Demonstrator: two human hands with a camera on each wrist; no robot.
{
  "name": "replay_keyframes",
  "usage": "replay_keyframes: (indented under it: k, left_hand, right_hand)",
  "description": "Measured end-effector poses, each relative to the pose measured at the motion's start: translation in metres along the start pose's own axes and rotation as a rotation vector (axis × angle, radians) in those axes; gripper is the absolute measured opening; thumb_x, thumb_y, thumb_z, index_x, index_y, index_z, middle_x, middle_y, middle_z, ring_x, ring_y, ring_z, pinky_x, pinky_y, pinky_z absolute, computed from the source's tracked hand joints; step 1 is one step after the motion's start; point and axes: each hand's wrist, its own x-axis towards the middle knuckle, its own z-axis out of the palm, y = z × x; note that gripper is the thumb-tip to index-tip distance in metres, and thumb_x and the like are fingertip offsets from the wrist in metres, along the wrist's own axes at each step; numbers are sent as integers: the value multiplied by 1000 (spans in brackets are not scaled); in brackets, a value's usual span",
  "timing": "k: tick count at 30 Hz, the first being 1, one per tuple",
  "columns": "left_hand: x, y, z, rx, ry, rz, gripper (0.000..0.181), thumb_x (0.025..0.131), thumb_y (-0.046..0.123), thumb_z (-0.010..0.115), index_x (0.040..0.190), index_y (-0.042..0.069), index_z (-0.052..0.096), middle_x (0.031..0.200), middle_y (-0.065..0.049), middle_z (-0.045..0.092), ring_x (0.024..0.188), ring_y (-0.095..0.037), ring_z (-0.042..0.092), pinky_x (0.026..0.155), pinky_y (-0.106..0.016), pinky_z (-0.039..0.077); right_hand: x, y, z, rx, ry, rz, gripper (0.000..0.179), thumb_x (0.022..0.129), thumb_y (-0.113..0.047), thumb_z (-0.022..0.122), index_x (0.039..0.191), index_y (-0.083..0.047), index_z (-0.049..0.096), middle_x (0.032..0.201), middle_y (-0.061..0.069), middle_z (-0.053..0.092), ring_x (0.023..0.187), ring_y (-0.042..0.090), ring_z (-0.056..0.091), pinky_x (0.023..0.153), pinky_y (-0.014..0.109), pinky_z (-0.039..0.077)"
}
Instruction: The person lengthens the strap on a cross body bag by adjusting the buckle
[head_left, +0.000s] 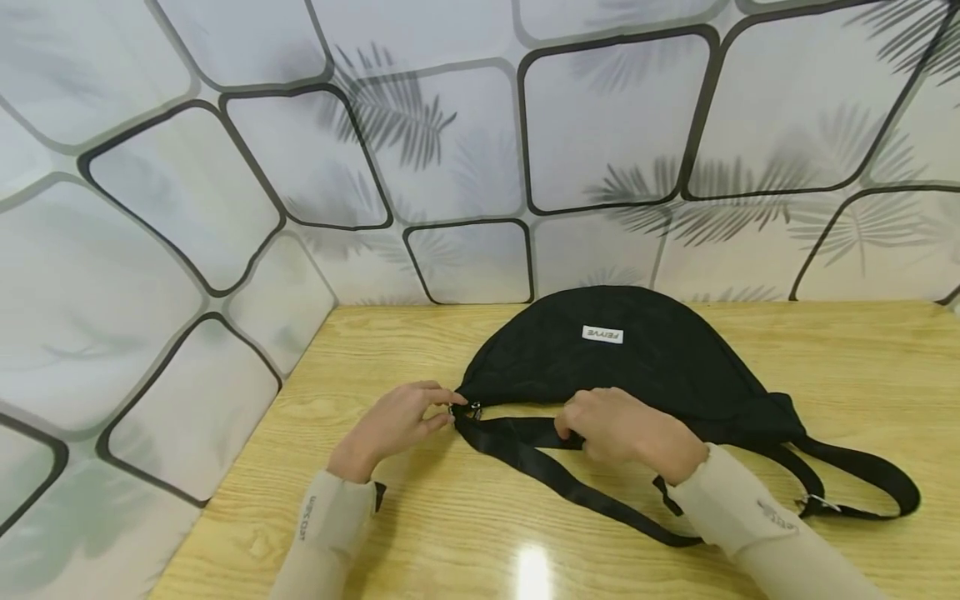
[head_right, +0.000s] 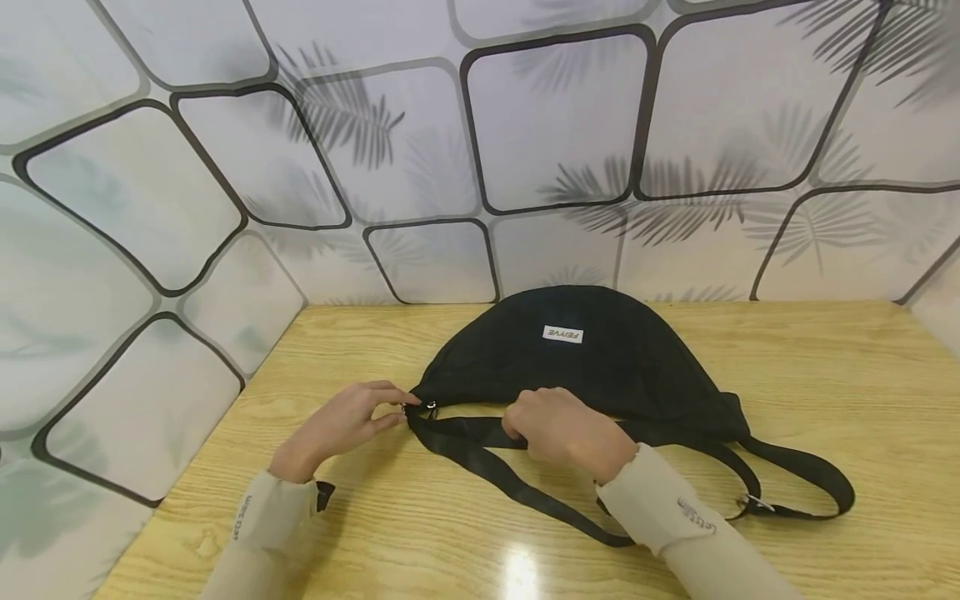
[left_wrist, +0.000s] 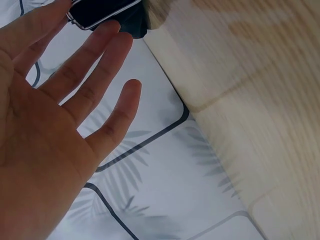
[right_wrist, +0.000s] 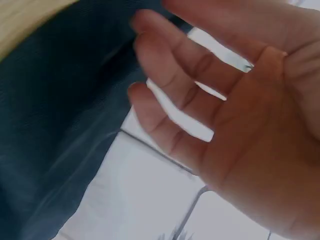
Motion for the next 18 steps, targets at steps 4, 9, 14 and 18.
replay_keyframes:
  k: [4, 9, 14, 18]
  left_hand:
    - [2, 0, -1, -19, 6, 2, 27, 96, 4, 70, 122, 7, 73, 114, -11, 72, 100, -26, 69, 83, -41, 55]
    - [2, -1, -1, -37, -5, -22, 28, 94, 2, 72, 122, 6, 73, 110, -10, 72, 99, -27, 68, 83, -40, 56]
    - [2, -1, 0, -39, -10, -30, 29, 93, 1, 72, 122, 5, 72, 110, -9, 72, 99, -26, 67, 84, -41, 55]
    - [2, -1, -1, -50, -2, -32, 30, 92, 0, 72, 122, 5, 72, 111, -10, 71, 101, -27, 67, 86, -42, 55]
  right_hand:
    - [3, -9, -9, 79, 101, -152, 14, 87, -1, 79, 98, -8, 76, 85, -6, 63, 74, 9, 58, 64, 28, 51]
    - [15, -25, -16, 106, 164, -179, 12, 90, -11, 79, 101, -7, 76, 80, -9, 59, 74, 9, 58, 64, 26, 50]
    - [27, -34, -15, 129, 197, -120, 14, 91, -12, 78, 103, -6, 75, 80, -6, 59, 73, 11, 58, 63, 26, 49]
    - [38, -42, -11, 197, 213, -63, 18, 91, -11, 78, 106, -2, 73, 91, 3, 65, 80, 17, 62, 67, 31, 52]
